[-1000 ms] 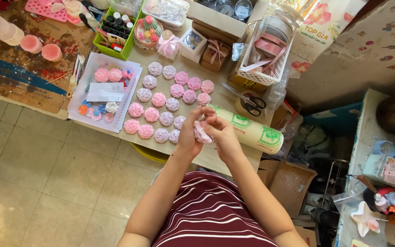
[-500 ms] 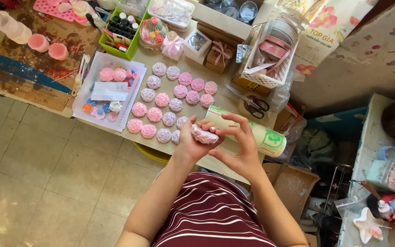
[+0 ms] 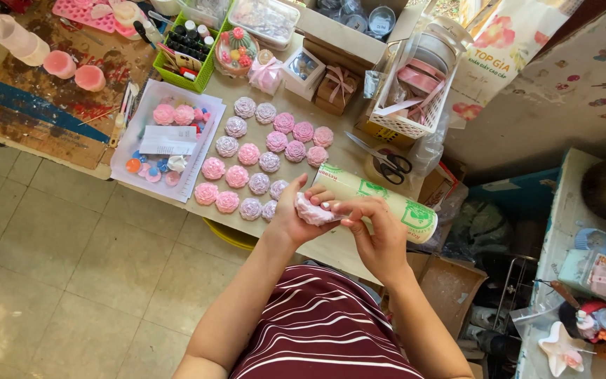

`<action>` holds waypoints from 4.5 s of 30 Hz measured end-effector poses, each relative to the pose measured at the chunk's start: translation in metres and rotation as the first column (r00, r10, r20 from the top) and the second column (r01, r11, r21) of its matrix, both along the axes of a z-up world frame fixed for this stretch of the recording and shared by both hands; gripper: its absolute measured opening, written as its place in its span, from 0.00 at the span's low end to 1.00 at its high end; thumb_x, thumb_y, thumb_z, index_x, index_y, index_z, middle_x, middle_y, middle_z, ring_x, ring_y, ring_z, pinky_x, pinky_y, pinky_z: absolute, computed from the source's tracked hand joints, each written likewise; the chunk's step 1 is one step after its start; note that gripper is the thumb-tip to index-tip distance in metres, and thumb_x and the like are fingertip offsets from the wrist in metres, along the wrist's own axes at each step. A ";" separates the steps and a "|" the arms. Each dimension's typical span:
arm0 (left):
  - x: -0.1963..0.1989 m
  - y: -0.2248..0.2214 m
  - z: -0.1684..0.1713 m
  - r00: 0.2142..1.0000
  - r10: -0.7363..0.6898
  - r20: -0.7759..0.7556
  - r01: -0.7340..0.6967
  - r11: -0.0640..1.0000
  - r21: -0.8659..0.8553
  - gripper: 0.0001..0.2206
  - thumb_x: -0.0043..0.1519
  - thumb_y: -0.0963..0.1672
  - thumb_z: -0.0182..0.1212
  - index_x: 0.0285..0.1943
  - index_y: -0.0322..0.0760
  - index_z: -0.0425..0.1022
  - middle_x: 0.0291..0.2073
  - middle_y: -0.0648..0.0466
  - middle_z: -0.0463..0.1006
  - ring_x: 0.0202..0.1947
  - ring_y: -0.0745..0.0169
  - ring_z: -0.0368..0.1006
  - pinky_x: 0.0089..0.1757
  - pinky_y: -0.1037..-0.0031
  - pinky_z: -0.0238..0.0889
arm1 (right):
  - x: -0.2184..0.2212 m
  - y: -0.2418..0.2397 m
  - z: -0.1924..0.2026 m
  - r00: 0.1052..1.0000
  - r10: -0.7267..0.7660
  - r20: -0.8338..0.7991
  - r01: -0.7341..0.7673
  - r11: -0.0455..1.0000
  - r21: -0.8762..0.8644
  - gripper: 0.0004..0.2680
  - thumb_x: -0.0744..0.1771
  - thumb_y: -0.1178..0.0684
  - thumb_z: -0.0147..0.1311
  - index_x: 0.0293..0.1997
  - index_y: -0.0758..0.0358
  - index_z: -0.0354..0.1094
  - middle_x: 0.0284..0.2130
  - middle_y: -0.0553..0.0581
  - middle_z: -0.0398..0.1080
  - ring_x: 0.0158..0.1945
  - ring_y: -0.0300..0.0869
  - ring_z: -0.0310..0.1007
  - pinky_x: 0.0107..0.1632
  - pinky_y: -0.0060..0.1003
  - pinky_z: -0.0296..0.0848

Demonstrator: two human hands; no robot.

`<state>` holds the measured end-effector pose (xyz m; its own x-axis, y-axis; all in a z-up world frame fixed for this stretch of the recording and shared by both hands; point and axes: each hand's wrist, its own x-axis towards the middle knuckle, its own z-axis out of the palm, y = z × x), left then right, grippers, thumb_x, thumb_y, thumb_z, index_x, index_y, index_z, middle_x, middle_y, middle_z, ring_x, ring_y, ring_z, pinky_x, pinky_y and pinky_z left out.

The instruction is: Wrapping flower-shaped candles in plastic cling wrap.

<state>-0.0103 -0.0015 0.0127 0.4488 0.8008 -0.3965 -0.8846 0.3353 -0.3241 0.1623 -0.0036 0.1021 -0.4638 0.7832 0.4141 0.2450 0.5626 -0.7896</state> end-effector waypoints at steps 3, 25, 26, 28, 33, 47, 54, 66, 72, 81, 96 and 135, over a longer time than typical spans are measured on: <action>0.004 0.001 0.007 0.986 -0.118 -0.116 0.120 0.993 0.010 0.27 0.67 0.58 0.35 0.18 0.45 0.53 0.15 0.58 0.59 0.24 0.58 0.57 0.37 0.61 0.61 | -0.004 0.001 0.001 0.998 -0.035 -0.058 0.033 0.999 -0.029 0.05 0.69 0.65 0.57 0.41 0.64 0.63 0.40 0.56 0.75 0.43 0.41 0.78 0.47 0.33 0.77; 0.000 -0.010 0.028 0.781 -0.256 -0.570 0.422 0.889 0.178 0.17 0.68 0.51 0.47 0.53 0.38 0.75 0.40 0.49 0.81 0.37 0.61 0.79 0.36 0.70 0.75 | -0.017 0.032 0.002 0.997 0.026 0.072 -0.009 0.974 -0.225 0.07 0.60 0.60 0.68 0.34 0.61 0.71 0.58 0.59 0.65 0.63 0.49 0.64 0.57 0.43 0.71; 0.001 -0.013 0.022 0.769 -0.228 -0.597 0.441 0.865 0.238 0.18 0.69 0.52 0.46 0.50 0.36 0.73 0.38 0.50 0.80 0.35 0.57 0.80 0.35 0.68 0.74 | -0.015 0.039 0.001 0.989 0.120 0.081 -0.094 0.958 -0.271 0.09 0.59 0.59 0.70 0.33 0.61 0.70 0.58 0.58 0.66 0.64 0.48 0.65 0.60 0.44 0.67; 0.005 -0.021 0.005 0.757 -0.204 -0.620 0.466 0.834 0.295 0.19 0.70 0.54 0.45 0.47 0.35 0.71 0.36 0.50 0.79 0.33 0.53 0.80 0.34 0.66 0.74 | -0.012 0.048 -0.006 0.975 0.208 0.085 -0.171 0.933 -0.318 0.10 0.58 0.59 0.71 0.32 0.61 0.69 0.58 0.57 0.67 0.64 0.48 0.65 0.63 0.45 0.64; 0.011 -0.035 -0.069 0.713 -0.408 -0.570 0.493 0.870 -0.007 0.40 0.67 0.69 0.38 0.27 0.31 0.59 0.15 0.48 0.70 0.18 0.48 0.73 0.27 0.61 0.73 | -0.010 0.049 -0.041 0.979 0.155 0.131 -0.085 0.900 -0.427 0.08 0.62 0.56 0.67 0.38 0.61 0.70 0.47 0.51 0.75 0.53 0.41 0.74 0.57 0.37 0.70; -0.045 -0.030 -0.056 0.489 -0.320 -0.811 0.415 0.904 -0.106 0.21 0.62 0.53 0.60 0.55 0.37 0.76 0.42 0.54 0.81 0.40 0.65 0.79 0.41 0.69 0.74 | -0.007 0.020 -0.116 0.962 -0.192 -0.195 -0.083 0.476 -0.875 0.12 0.68 0.57 0.59 0.56 0.68 0.71 0.38 0.54 0.75 0.38 0.37 0.72 0.38 0.32 0.73; -0.078 -0.037 -0.084 0.483 -0.221 -0.847 0.338 0.940 -0.053 0.18 0.62 0.45 0.64 0.58 0.28 0.77 0.45 0.49 0.82 0.44 0.62 0.80 0.46 0.69 0.76 | -0.037 0.014 -0.105 0.968 0.016 -0.249 -0.222 0.517 -0.827 0.23 0.64 0.56 0.61 0.67 0.62 0.61 0.56 0.51 0.70 0.52 0.37 0.71 0.50 0.33 0.75; -0.135 -0.063 -0.227 0.845 -0.272 -0.461 0.198 0.959 -0.203 0.26 0.68 0.52 0.51 0.64 0.25 0.67 0.55 0.40 0.78 0.54 0.46 0.77 0.52 0.53 0.72 | -0.100 -0.018 -0.256 0.979 -0.015 0.201 0.130 0.812 -0.569 0.28 0.57 0.51 0.74 0.63 0.56 0.68 0.50 0.51 0.72 0.50 0.40 0.73 0.47 0.36 0.72; -0.148 -0.072 -0.264 0.861 -0.288 -0.420 0.219 0.954 -0.206 0.28 0.69 0.54 0.47 0.65 0.23 0.67 0.56 0.38 0.77 0.55 0.42 0.76 0.54 0.54 0.71 | -0.121 -0.017 -0.266 0.972 -0.007 0.235 0.135 0.835 -0.533 0.29 0.56 0.51 0.73 0.64 0.58 0.66 0.50 0.54 0.72 0.49 0.43 0.72 0.49 0.38 0.72; -0.183 -0.032 -0.269 0.873 -0.108 -0.476 0.060 0.991 -0.116 0.28 0.71 0.54 0.47 0.68 0.27 0.66 0.61 0.41 0.74 0.60 0.49 0.72 0.60 0.58 0.64 | -0.173 0.060 -0.286 0.943 -0.008 0.334 0.100 0.961 -0.259 0.25 0.54 0.49 0.73 0.54 0.59 0.71 0.47 0.59 0.68 0.55 0.53 0.67 0.58 0.47 0.67; -0.236 -0.092 -0.221 0.592 -0.199 -0.781 -0.058 0.956 -0.288 0.24 0.68 0.52 0.47 0.67 0.31 0.68 0.61 0.43 0.76 0.61 0.52 0.73 0.56 0.65 0.64 | -0.249 0.189 -0.337 0.790 -0.149 0.594 0.239 0.968 -0.075 0.28 0.54 0.45 0.76 0.58 0.54 0.73 0.50 0.55 0.72 0.57 0.52 0.61 0.57 0.54 0.55; -0.281 0.018 -0.218 -0.458 -0.167 -0.873 0.159 0.951 -0.265 0.39 0.59 0.36 0.51 0.83 0.49 0.45 0.16 0.54 0.71 0.17 0.69 0.68 0.25 0.71 0.66 | -0.080 -0.031 -0.343 0.840 -0.135 0.526 0.451 0.713 -0.537 0.33 0.65 0.61 0.58 0.79 0.53 0.41 0.31 0.53 0.74 0.25 0.37 0.69 0.33 0.32 0.71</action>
<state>-0.2912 0.0164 -0.2051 -0.4253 0.7900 -0.4417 0.1753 0.5507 0.8161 0.0819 -0.0350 -0.2409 -0.1614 0.9056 -0.3921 0.6985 -0.1759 -0.6936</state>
